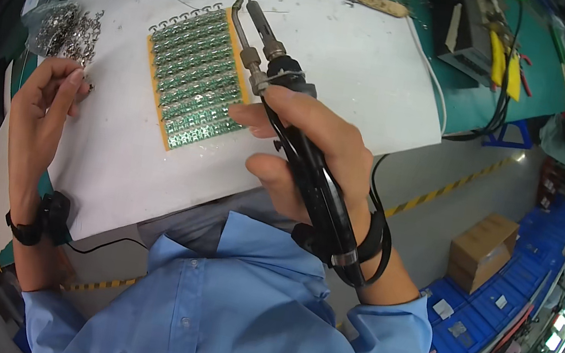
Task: Soldering electronic components onto a printed circuit board at an assembly station.
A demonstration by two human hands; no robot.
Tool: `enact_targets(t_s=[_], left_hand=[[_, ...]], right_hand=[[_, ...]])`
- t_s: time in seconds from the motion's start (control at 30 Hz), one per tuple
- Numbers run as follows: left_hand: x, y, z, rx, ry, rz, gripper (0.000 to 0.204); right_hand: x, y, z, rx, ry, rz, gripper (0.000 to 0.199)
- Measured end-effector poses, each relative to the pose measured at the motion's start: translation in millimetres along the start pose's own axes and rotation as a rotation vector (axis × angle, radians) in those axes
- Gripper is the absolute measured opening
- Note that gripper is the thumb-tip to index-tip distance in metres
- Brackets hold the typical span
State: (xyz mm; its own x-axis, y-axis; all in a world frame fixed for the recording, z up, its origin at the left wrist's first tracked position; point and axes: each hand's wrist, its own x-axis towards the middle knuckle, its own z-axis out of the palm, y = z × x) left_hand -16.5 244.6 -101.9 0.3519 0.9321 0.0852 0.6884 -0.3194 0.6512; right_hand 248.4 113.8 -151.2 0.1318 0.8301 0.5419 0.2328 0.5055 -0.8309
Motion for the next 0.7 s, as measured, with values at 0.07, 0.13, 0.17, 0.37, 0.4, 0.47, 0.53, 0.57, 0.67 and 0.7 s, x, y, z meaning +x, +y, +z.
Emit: enact_targets(t_s=[0.07,0.13,0.17,0.37,0.4,0.47,0.53,0.57,0.67,0.7], left_hand=[[-7.8,-1.6,-6.2,-0.191,-0.083,-0.199,0.015],[-10.7,-0.6,-8.0,-0.223,-0.072,-0.218,0.016],[-13.4,-1.7,-9.2,-0.252,-0.065,-0.246,0.017],[-22.6,15.5,2.8,-0.566,-0.109,-0.239,0.015],[-22.5,12.0,7.9,-0.674,-0.129,-0.215,0.015],[-23.3,9.3,11.4,-0.698,-0.140,-0.252,0.014],[-28.2,14.1,15.3,-0.943,-0.165,-0.425,0.014],[-33.0,22.7,16.1,-0.977,-0.206,-0.483,0.014],[-49.6,34.9,26.2,-1.077,-0.270,-0.466,0.014],[-53.9,39.6,28.2,-1.152,-0.288,-0.478,0.013]], right_hand=[[-0.6,-2.8,1.1,0.037,0.044,0.004,0.050],[2.0,-7.3,4.9,-0.057,0.013,-0.016,0.050],[0.9,-7.3,9.0,-0.038,0.009,-0.018,0.050],[-0.5,-14.9,26.5,0.077,0.032,-0.113,0.030],[-0.5,-14.2,35.3,0.103,0.036,-0.113,0.030],[3.8,-17.0,43.5,-0.025,-0.019,-0.108,0.028],[11.0,-22.7,40.9,-0.216,-0.241,-0.113,0.039],[13.1,-25.8,46.9,-0.271,-0.239,-0.115,0.044],[10.0,-28.3,64.6,-0.256,-0.146,-0.058,0.052],[12.0,-29.9,65.9,-0.262,-0.172,-0.018,0.044]])
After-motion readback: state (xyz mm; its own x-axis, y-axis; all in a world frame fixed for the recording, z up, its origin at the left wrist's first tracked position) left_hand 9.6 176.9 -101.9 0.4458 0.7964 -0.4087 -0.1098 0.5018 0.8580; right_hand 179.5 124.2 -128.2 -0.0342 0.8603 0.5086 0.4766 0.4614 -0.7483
